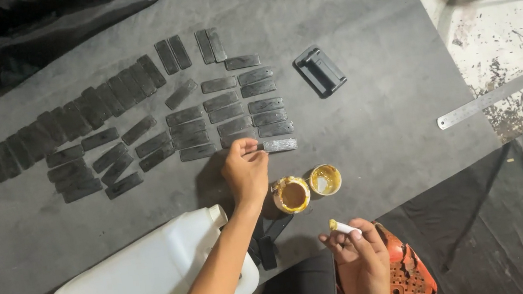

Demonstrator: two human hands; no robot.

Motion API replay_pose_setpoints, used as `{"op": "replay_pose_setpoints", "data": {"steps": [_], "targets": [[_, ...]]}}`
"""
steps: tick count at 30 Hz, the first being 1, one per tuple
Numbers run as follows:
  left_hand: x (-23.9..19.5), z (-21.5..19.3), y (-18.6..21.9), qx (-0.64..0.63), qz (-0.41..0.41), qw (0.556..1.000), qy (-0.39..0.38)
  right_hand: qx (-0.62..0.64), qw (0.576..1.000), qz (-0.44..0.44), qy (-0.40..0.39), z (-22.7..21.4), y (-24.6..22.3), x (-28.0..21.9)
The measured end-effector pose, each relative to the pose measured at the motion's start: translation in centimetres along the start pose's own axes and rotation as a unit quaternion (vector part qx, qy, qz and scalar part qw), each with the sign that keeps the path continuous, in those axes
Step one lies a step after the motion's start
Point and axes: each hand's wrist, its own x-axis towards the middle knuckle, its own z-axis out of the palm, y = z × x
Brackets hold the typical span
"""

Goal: Applying edge paint or adhesive to small leather watch strap components using a manual applicator tool at a finishing station.

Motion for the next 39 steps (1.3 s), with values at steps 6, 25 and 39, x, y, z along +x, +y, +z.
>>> {"op": "replay_pose_setpoints", "data": {"steps": [6,25,39], "targets": [[0.0,-0.1,0.0,0.016,0.033,0.999,-0.004,-0.001,1.0,-0.006,-0.003,-0.3,0.2,-0.3],[1.1,0.9,-1.4,0.046,0.15,0.987,0.017,-0.008,1.0,-0.02,0.001,-0.2,-0.1,-0.3],[-4.9,-5.7,3.0,0.021,0.174,0.984,0.021,-0.031,0.999,-0.029,-0.017,0.8,-0.4,-1.5]]}}
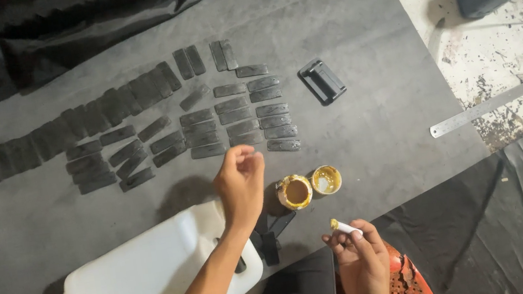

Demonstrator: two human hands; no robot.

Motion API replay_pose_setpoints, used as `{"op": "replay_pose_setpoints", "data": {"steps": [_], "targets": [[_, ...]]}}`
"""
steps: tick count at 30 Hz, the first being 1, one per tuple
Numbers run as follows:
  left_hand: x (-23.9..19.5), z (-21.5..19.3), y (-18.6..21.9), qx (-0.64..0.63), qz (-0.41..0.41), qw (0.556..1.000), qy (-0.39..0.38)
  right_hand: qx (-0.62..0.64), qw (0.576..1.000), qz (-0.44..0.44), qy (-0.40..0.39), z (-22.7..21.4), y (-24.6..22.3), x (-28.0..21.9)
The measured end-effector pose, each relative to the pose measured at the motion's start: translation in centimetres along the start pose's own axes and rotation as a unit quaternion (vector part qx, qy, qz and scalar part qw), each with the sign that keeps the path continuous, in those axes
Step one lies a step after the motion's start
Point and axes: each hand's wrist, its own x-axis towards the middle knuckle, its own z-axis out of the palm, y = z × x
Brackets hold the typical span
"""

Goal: Applying edge paint or adhesive to small leather watch strap components using a manual applicator tool at a finishing station.

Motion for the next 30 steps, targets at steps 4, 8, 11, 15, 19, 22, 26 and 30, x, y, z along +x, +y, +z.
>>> {"op": "replay_pose_setpoints", "data": {"steps": [4,8,11,15,19,22,26,30], "targets": [[-3.7,-5.7,0.7,0.013,0.091,0.996,0.007,-0.007,1.0,-0.001,0.0,0.6,0.5,-1.0],[-7.7,-10.5,-0.3,0.031,0.129,0.991,-0.012,0.0,1.0,0.009,-0.014,0.4,1.7,-2.0],[-10.3,-12.9,-1.5,0.03,0.176,0.984,-0.014,0.01,1.0,0.012,-0.021,-0.2,2.8,-2.7],[-13.3,-15.1,-2.5,0.026,0.271,0.961,-0.041,0.036,0.998,0.026,-0.041,-0.8,4.0,-3.9],[-15.7,-15.3,-2.9,0.035,0.315,0.946,-0.067,0.034,0.999,0.022,-0.028,-0.3,4.6,-5.7],[-17.5,-14.8,-2.7,0.036,0.298,0.946,-0.122,0.028,0.999,0.025,-0.03,-1.3,5.2,-6.5],[-19.3,-12.8,-4.4,0.114,0.304,0.923,-0.206,0.012,0.999,0.03,-0.012,-2.1,5.2,-8.0],[-20.4,-11.8,-4.9,0.143,0.373,0.901,-0.172,0.021,0.999,0.038,-0.032,-3.0,5.0,-9.2]]}}
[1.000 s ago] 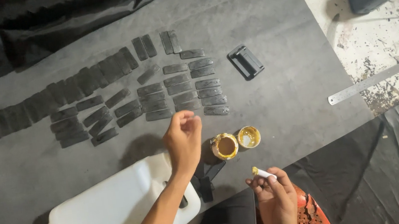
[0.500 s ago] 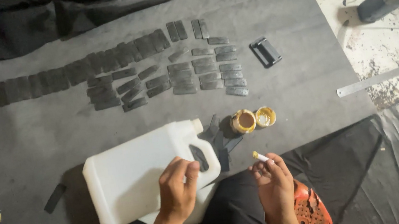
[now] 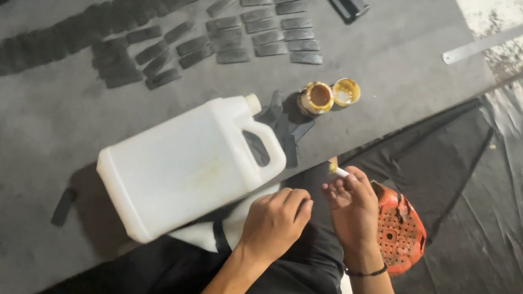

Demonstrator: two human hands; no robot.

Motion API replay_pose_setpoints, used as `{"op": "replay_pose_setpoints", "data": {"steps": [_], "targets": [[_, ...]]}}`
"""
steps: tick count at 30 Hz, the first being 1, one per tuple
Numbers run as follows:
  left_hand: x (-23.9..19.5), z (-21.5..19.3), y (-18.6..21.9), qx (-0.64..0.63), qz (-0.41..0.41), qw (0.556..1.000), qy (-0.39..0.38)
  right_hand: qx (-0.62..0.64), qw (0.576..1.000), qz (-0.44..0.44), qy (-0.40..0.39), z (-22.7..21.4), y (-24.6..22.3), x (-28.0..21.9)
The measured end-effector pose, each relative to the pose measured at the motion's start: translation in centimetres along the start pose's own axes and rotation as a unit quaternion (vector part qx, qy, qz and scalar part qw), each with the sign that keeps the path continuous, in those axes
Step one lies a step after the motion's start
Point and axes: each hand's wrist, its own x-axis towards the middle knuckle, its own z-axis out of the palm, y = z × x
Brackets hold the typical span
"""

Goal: Applying edge paint or adhesive to small leather watch strap components using a manual applicator tool at a finishing station.

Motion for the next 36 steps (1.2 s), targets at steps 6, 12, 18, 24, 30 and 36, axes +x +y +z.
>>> {"op": "replay_pose_setpoints", "data": {"steps": [6,12,18,24,30,36], "targets": [[-1.8,-2.9,-1.1,-0.035,-0.014,0.996,0.077,-0.009,0.997,0.014,-0.073,0.9,0.6,-0.2],[-6.3,-7.8,-3.9,0.0,-0.08,0.973,0.215,-0.051,0.986,0.043,-0.15,7.0,2.1,-1.4],[-11.7,-12.1,-7.6,0.086,-0.19,0.916,0.343,-0.108,0.965,0.067,-0.228,12.5,5.1,-3.2],[-15.8,-17.5,-11.7,0.118,-0.283,0.873,0.38,-0.159,0.945,0.094,-0.271,15.7,9.0,-4.8],[-20.3,-17.5,-20.8,0.273,-0.343,0.85,0.293,-0.176,0.928,0.109,-0.311,19.0,11.3,-7.2],[-20.7,-17.9,-22.6,0.296,-0.336,0.853,0.267,-0.185,0.93,0.099,-0.302,19.2,11.8,-7.4]]}}
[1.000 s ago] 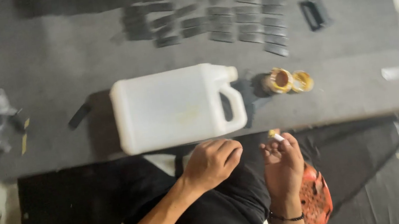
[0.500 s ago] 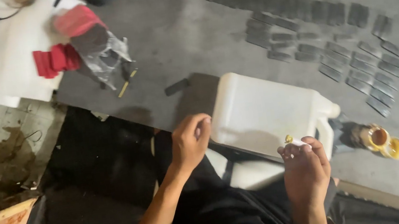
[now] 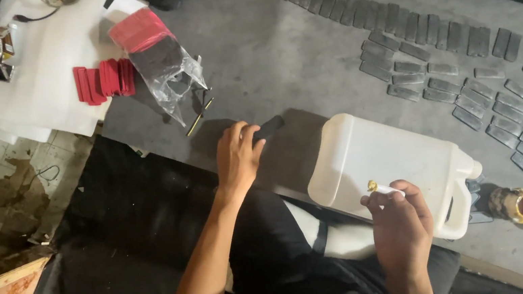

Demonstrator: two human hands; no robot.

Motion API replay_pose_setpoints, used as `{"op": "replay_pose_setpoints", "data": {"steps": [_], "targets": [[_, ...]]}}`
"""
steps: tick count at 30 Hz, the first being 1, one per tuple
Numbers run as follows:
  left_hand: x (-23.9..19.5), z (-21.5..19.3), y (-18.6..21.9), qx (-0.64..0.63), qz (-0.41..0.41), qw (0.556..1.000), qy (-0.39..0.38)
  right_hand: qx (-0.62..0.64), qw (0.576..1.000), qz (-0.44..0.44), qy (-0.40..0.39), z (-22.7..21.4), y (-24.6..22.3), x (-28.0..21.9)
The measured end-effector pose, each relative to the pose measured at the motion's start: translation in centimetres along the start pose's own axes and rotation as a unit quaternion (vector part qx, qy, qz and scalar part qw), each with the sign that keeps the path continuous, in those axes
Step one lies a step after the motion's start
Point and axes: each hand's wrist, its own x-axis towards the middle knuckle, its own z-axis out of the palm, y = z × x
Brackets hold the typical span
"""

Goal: Applying edge paint or adhesive to small leather watch strap components using a manual applicator tool at a finishing station.

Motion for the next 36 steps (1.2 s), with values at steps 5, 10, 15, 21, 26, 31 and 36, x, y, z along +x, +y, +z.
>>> {"op": "replay_pose_setpoints", "data": {"steps": [5,10,15,21,26,31,36], "targets": [[-0.2,-0.3,0.6,-0.088,-0.02,0.996,-0.014,0.0,0.999,0.003,0.047,-1.6,0.0,-0.1],[0.5,-4.6,8.8,-0.237,0.013,0.971,-0.005,0.002,0.996,-0.025,0.089,-5.2,-0.4,-1.2],[1.0,-4.1,16.8,-0.261,0.176,0.948,-0.039,0.052,0.988,-0.075,0.126,-8.3,-1.1,-2.0],[1.4,-0.6,20.1,-0.183,0.262,0.946,-0.058,0.024,0.966,-0.137,0.217,-11.2,-3.7,-3.2],[1.4,0.1,19.7,-0.206,0.265,0.941,-0.045,-0.072,0.92,-0.252,0.291,-17.4,-5.0,-1.8],[1.5,-0.4,20.3,-0.185,0.258,0.947,-0.055,-0.341,0.806,-0.315,0.367,-21.5,-8.0,0.8],[1.3,-0.9,21.6,-0.128,0.253,0.958,-0.044,-0.609,0.656,-0.315,0.315,-25.0,-9.0,4.1]]}}
